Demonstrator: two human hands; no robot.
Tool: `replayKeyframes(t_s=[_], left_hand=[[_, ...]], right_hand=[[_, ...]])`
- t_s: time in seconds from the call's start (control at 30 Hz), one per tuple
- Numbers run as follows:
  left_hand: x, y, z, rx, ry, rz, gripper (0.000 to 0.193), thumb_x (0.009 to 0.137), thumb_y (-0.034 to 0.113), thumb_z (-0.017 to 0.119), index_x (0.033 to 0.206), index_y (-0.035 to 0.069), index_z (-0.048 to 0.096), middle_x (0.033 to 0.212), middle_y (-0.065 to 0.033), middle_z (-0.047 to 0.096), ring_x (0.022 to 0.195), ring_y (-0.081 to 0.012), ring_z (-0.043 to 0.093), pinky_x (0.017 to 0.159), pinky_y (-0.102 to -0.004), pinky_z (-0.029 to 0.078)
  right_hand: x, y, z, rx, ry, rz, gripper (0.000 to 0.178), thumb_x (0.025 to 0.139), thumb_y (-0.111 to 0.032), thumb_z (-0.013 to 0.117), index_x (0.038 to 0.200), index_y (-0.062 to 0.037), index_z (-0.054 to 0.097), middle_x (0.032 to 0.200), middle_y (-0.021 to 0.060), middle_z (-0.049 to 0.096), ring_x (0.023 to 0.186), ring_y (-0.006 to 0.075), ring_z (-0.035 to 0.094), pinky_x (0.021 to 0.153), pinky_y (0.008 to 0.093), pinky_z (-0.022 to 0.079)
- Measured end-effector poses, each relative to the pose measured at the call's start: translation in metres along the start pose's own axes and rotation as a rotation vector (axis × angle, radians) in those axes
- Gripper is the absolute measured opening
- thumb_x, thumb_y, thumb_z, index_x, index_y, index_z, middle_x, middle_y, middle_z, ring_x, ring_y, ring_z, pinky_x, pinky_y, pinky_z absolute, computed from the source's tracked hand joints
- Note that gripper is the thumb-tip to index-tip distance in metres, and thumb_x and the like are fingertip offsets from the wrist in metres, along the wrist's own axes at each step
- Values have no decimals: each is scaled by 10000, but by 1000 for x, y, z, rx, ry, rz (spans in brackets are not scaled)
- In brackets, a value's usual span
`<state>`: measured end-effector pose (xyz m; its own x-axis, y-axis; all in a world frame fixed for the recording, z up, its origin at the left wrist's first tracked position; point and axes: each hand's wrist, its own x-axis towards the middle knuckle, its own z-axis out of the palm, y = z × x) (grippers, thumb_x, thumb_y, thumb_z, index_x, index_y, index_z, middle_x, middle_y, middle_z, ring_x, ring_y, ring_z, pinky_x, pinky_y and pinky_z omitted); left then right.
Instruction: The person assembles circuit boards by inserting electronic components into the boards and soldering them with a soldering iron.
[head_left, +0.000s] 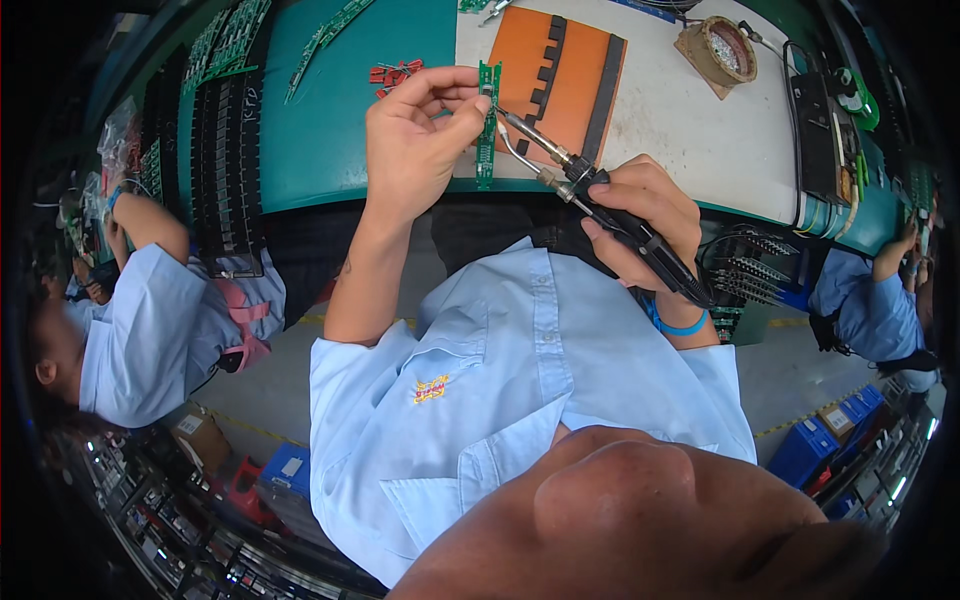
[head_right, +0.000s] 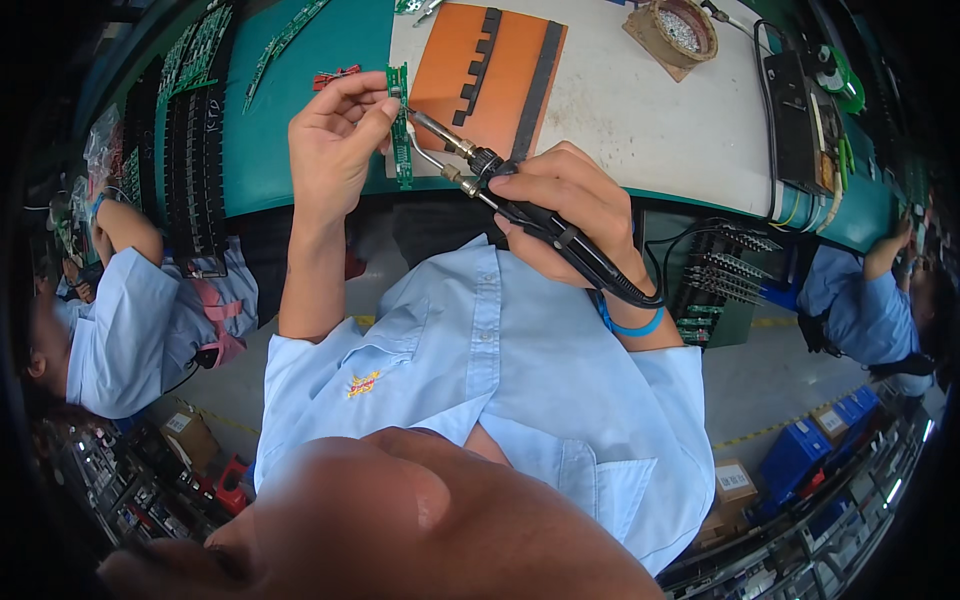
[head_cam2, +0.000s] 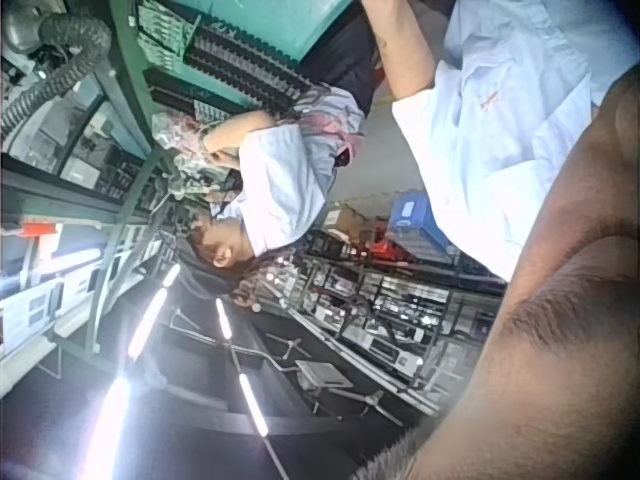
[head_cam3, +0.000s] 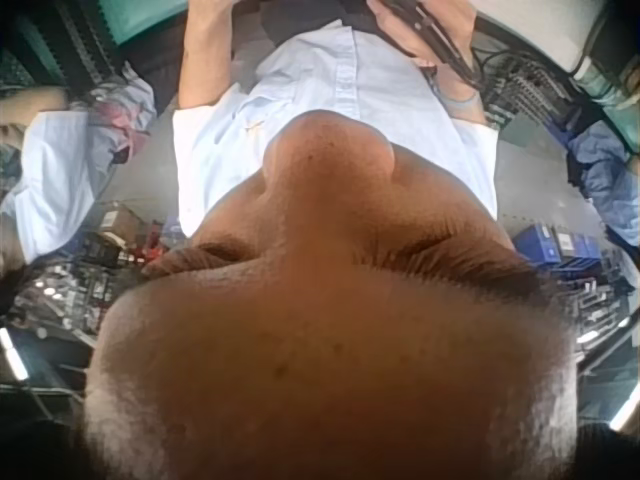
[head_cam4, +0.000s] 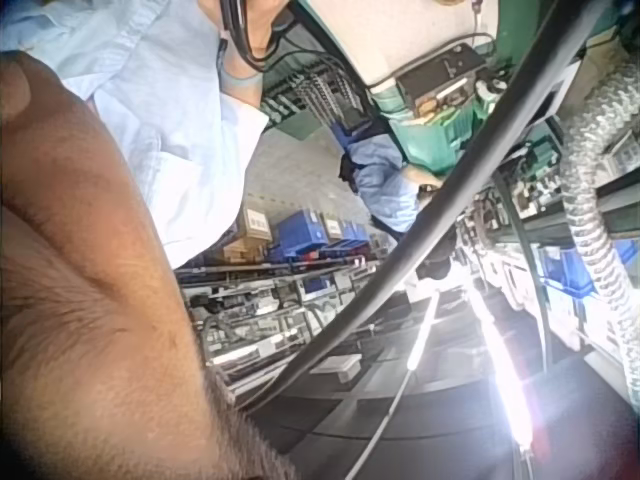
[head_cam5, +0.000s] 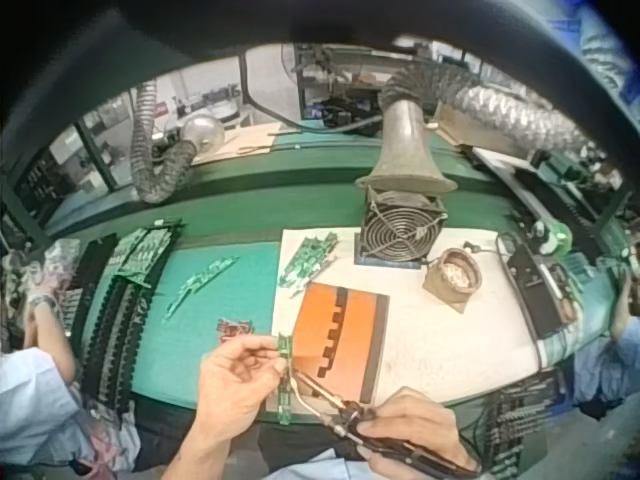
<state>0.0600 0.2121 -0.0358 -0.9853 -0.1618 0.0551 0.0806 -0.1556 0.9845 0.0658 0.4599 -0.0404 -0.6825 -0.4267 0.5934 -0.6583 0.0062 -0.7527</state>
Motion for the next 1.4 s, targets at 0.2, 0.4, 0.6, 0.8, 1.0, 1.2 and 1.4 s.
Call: replayKeyframes(t_s=[0.2, 0.4, 0.6, 0.8, 1.0, 1.2, 1.4], left_hand=[[1, 0, -1, -9, 5, 10, 271, 844, -88, 717, 1110, -82, 666, 943, -112, 668, 846, -119, 605, 726, -192, 552], [1, 1, -3, -62, 9, -44, 265, 854, -65, 724, 1113, -80, 667, 918, -107, 673, 785, -111, 602, 660, -178, 527], [3, 4, -4, -40, 20, -35, 263, 864, -33, 734, 1120, -63, 683, 899, -100, 683, 735, -103, 599, 606, -170, 498], [44, 18, -19, 309, 70, 127, 261, 874, 45, 758, 1125, -20, 730, 891, -91, 709, 763, -110, 622, 607, -204, 499], [149, 29, -27, 1017, -59, 105, 286, 861, 66, 676, 1124, -38, 713, 912, -114, 742, 745, -205, 670, 674, -305, 533], [196, 10, -11, 1131, -163, 65, 258, 860, 44, 677, 1094, -55, 720, 883, -105, 743, 746, -181, 674, 673, -282, 537], [150, 23, -52, 1059, -81, 253, 256, 848, 55, 691, 1071, -66, 726, 849, -108, 746, 721, -190, 676, 673, -288, 541]], right_hand=[[0, -1, -3, -5, 21, 6, 426, 643, 65, 755, 1064, 3, 734, 939, 113, 689, 763, 215, 590, 698, 295, 492], [-4, 3, -17, -51, 72, 11, 422, 659, 65, 753, 1076, 9, 727, 942, 116, 691, 768, 213, 593, 695, 296, 489], [-9, 27, -63, -450, 399, 181, 436, 775, 13, 749, 1205, 5, 675, 1036, 150, 698, 832, 207, 624, 775, 304, 519], [-13, 58, -76, -227, 761, 396, 458, 831, -26, 747, 1274, -7, 632, 1068, 133, 685, 858, 186, 631, 814, 301, 527], [-20, 52, -68, -368, 645, 329, 467, 854, -49, 750, 1299, -17, 612, 1077, 118, 676, 844, 165, 627, 806, 291, 524], [-22, 48, -71, -411, 618, 333, 458, 849, -45, 751, 1287, -18, 619, 1073, 107, 677, 835, 161, 625, 798, 284, 522], [-26, 48, -69, -426, 596, 340, 432, 890, -61, 719, 1302, -1, 604, 1083, 122, 686, 870, 170, 639, 819, 287, 527]])
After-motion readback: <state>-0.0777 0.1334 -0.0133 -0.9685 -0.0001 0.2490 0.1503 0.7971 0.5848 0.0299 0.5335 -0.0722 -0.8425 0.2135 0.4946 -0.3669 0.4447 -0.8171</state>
